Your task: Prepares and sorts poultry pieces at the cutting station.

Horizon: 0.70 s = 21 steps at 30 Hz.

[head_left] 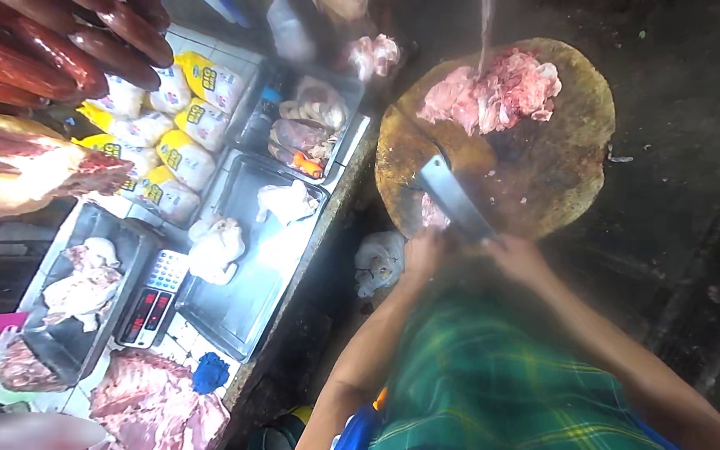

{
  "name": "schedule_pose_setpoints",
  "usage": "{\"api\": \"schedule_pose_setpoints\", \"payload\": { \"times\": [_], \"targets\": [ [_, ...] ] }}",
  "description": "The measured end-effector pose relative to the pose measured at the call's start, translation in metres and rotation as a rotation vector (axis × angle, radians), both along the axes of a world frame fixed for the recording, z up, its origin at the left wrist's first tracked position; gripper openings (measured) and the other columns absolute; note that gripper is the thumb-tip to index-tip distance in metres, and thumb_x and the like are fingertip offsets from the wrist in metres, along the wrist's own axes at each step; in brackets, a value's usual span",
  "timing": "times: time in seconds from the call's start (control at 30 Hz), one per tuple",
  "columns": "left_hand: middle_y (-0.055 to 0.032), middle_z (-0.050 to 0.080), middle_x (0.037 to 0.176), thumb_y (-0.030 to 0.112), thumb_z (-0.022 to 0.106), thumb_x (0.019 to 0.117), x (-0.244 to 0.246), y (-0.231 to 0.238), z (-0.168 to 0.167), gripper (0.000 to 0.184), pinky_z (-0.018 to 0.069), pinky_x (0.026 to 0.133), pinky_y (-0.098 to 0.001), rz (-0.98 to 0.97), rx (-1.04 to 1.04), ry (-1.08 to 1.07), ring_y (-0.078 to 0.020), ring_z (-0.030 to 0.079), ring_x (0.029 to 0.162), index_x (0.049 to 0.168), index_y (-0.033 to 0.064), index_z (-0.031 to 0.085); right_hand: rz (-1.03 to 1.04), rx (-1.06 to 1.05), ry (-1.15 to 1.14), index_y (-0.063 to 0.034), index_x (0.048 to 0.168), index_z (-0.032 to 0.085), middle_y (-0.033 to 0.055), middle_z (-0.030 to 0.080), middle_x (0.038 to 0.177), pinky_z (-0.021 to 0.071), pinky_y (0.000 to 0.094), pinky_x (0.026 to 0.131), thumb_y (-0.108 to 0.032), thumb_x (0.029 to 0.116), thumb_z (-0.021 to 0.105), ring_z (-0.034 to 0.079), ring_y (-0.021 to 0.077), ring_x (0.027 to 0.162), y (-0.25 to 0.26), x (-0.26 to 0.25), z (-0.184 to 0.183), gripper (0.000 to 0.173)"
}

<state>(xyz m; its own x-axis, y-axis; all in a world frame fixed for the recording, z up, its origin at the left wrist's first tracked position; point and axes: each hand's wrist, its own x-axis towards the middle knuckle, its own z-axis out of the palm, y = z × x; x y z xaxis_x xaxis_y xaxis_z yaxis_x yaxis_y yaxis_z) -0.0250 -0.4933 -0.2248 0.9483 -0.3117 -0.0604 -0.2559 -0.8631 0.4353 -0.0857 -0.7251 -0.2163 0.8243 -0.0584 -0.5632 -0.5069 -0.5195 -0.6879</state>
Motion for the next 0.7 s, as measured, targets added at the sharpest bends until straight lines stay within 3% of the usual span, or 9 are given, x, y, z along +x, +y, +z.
{"api": "schedule_pose_setpoints", "payload": {
  "times": [0.1, 0.17, 0.23, 0.3, 0.37, 0.4, 0.5, 0.57, 0.7],
  "targets": [
    [-0.0130, 0.072, 0.103, 0.020, 0.061, 0.1008, 0.002, 0.005, -0.003, 0.018, 0.0603, 0.075, -0.0539, 0.017, 0.000, 0.002, -0.0314, 0.072, 0.087, 0.111, 0.0091, 0.071, 0.092, -0.031, -0.016, -0.0172, 0.125, 0.068, 0.0162, 0.070, 0.086, 0.0584, 0.0556, 0.065, -0.072, 0.0982, 0.047, 0.068, 0.0303, 0.064, 0.009, 0.030, -0.004, 0.064],
    [-0.0113, 0.074, 0.106, 0.020, 0.059, 0.1010, 0.007, 0.006, -0.006, 0.021, 0.0602, 0.081, -0.0518, 0.057, 0.003, 0.030, -0.0291, 0.073, 0.093, 0.112, 0.0088, 0.073, 0.146, -0.027, 0.037, -0.0215, 0.126, 0.067, 0.0137, 0.066, 0.079, 0.0561, 0.0490, 0.056, -0.076, 0.0957, 0.046, 0.063, 0.0260, 0.056, 0.002, 0.036, -0.008, 0.066],
    [-0.0114, 0.074, 0.106, 0.019, 0.059, 0.1004, 0.006, 0.014, -0.002, 0.020, 0.0599, 0.084, -0.0508, 0.073, -0.026, 0.024, -0.0286, 0.073, 0.096, 0.110, 0.0072, 0.073, 0.232, -0.042, 0.092, -0.0175, 0.123, 0.067, 0.0123, 0.063, 0.073, 0.0539, 0.0457, 0.053, -0.070, 0.0987, 0.048, 0.059, 0.0239, 0.052, -0.015, 0.028, -0.005, 0.061],
    [-0.0141, 0.071, 0.100, 0.023, 0.059, 0.1035, -0.006, 0.030, 0.004, 0.020, 0.0595, 0.080, -0.0540, 0.112, -0.106, 0.043, -0.0312, 0.071, 0.090, 0.107, 0.0061, 0.069, 0.351, -0.111, 0.114, -0.0115, 0.117, 0.068, 0.0135, 0.065, 0.077, 0.0551, 0.0494, 0.059, -0.063, 0.1014, 0.050, 0.062, 0.0264, 0.059, -0.043, 0.005, 0.000, 0.057],
    [-0.0152, 0.070, 0.092, 0.030, 0.058, 0.1048, -0.018, 0.049, -0.002, 0.025, 0.0580, 0.071, -0.0564, 0.255, -0.181, 0.135, -0.0325, 0.069, 0.081, 0.109, 0.0075, 0.067, 0.421, -0.176, 0.125, -0.0081, 0.115, 0.069, 0.0170, 0.068, 0.086, 0.0554, 0.0574, 0.071, -0.061, 0.1017, 0.051, 0.067, 0.0320, 0.071, -0.066, -0.022, 0.004, 0.058],
    [-0.0156, 0.069, 0.091, 0.033, 0.057, 0.1049, -0.022, 0.057, -0.007, 0.027, 0.0576, 0.069, -0.0570, 0.320, -0.213, 0.188, -0.0328, 0.069, 0.079, 0.111, 0.0081, 0.066, 0.412, -0.198, 0.125, -0.0079, 0.115, 0.068, 0.0168, 0.068, 0.087, 0.0553, 0.0583, 0.072, -0.062, 0.1015, 0.050, 0.067, 0.0325, 0.073, -0.068, -0.035, 0.008, 0.059],
    [-0.0171, 0.072, 0.096, 0.029, 0.060, 0.1047, -0.024, 0.065, -0.011, 0.028, 0.0582, 0.077, -0.0558, 0.376, -0.299, 0.294, -0.0323, 0.071, 0.084, 0.119, 0.0060, 0.067, 0.314, -0.242, 0.039, -0.0080, 0.122, 0.066, 0.0183, 0.069, 0.089, 0.0542, 0.0612, 0.077, -0.062, 0.1026, 0.047, 0.068, 0.0364, 0.082, -0.037, -0.055, 0.034, 0.060],
    [-0.0155, 0.072, 0.093, 0.027, 0.063, 0.1034, -0.023, 0.062, -0.018, 0.026, 0.0594, 0.074, -0.0526, 0.378, -0.361, 0.316, -0.0291, 0.071, 0.079, 0.116, 0.0049, 0.068, 0.276, -0.296, -0.095, -0.0081, 0.122, 0.066, 0.0173, 0.070, 0.087, 0.0553, 0.0599, 0.075, -0.061, 0.1037, 0.045, 0.070, 0.0362, 0.083, 0.000, -0.054, 0.047, 0.059],
    [-0.0081, 0.074, 0.090, 0.031, 0.063, 0.1021, -0.014, 0.064, -0.028, 0.026, 0.0615, 0.076, -0.0456, 0.458, -0.432, 0.378, -0.0203, 0.072, 0.078, 0.112, 0.0080, 0.069, 0.323, -0.425, -0.205, -0.0080, 0.120, 0.066, 0.0164, 0.073, 0.091, 0.0577, 0.0570, 0.078, -0.059, 0.1056, 0.041, 0.073, 0.0360, 0.088, 0.055, -0.038, 0.031, 0.058]
  ]
}}
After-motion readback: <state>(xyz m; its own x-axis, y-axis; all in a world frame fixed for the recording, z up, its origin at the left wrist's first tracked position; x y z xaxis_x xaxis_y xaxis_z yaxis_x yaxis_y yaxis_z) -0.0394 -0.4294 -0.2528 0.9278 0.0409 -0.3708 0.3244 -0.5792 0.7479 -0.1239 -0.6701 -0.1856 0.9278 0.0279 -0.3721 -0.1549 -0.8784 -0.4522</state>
